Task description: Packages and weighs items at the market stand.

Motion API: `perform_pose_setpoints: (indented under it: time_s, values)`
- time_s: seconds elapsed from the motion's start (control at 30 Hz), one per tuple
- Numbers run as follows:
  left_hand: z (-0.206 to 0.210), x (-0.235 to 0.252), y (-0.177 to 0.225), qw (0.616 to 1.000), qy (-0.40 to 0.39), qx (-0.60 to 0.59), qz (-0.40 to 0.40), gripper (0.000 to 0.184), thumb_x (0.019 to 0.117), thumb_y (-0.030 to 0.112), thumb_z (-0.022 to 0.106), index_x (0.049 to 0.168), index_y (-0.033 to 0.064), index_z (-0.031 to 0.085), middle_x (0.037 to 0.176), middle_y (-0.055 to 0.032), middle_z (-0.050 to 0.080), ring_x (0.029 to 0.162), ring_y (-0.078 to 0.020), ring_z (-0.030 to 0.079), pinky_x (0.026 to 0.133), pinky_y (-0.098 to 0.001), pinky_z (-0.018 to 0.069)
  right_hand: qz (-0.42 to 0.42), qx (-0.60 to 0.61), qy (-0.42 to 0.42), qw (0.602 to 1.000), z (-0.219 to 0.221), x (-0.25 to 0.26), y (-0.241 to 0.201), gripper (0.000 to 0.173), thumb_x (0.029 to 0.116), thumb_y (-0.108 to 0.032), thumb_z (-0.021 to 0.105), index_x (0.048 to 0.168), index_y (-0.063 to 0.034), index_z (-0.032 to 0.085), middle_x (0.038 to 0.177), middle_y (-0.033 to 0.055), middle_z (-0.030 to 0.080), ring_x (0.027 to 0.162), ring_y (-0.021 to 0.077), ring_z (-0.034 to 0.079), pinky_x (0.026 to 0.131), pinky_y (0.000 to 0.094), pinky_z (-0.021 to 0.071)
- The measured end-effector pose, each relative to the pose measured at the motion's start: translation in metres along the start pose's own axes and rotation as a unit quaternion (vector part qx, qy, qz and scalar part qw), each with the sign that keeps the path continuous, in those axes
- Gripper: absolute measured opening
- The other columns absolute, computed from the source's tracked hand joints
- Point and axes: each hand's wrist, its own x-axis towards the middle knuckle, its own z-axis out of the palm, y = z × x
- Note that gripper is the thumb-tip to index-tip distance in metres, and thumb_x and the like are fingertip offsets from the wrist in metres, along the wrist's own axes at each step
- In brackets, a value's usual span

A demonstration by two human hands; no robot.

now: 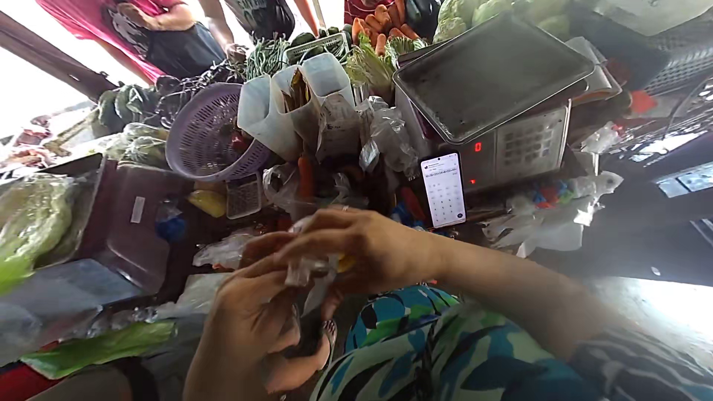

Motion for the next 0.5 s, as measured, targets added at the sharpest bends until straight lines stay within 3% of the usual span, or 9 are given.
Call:
perform_pose_setpoints:
  time_s: [0.03,0.13,0.2,0.5]
  values:
    - [0.001,-0.003,-0.001,0.998,-0.019,-0.053,-0.001,0.016,0.1019,0.030,0.063,0.096,0.0233,0.075,0.111,0.0144,0.073,0.125,-0.0042,0.059,0.110,-0.0259,0.0458,0.002,0.029,-0.030,0.999,0.000,-0.003,0.001,0.048,0.0815,-0.014,0.086,0.126,-0.0039,0.070,0.117,0.0155,0.068,0.108,0.0242,0.066,0.093,0.0408,0.0559]
    - [0.018,-0.014,-0.001,0.981,-0.057,-0.185,-0.021,0.010,0.1002,0.028,0.066,0.098,0.0257,0.075,0.110,0.0182,0.072,0.113,0.0028,0.063,0.102,-0.0209,0.0509,0.000,0.033,-0.075,0.997,0.001,-0.014,-0.001,0.041,0.0821,-0.012,0.084,0.119,0.0001,0.070,0.107,0.0177,0.067,0.097,0.0272,0.066,0.085,0.0406,0.0566]
    - [0.034,-0.022,-0.004,0.965,-0.066,-0.250,-0.034,0.008,0.0990,0.024,0.068,0.099,0.0237,0.076,0.107,0.0156,0.072,0.104,0.0028,0.065,0.093,-0.0191,0.0552,-0.010,0.023,-0.106,0.994,0.001,-0.022,-0.002,0.039,0.0832,-0.013,0.082,0.115,0.0030,0.068,0.101,0.0171,0.066,0.091,0.0276,0.066,0.081,0.0400,0.0562]
    - [0.082,-0.029,-0.007,0.915,-0.015,-0.400,-0.050,0.010,0.0920,0.013,0.076,0.100,0.0194,0.078,0.100,0.0073,0.075,0.090,-0.0017,0.070,0.079,-0.0199,0.0594,-0.014,0.015,-0.138,0.990,-0.005,-0.047,0.003,0.018,0.0941,-0.015,0.068,0.102,0.0009,0.065,0.092,0.0136,0.063,0.088,0.0271,0.065,0.075,0.0395,0.0547]
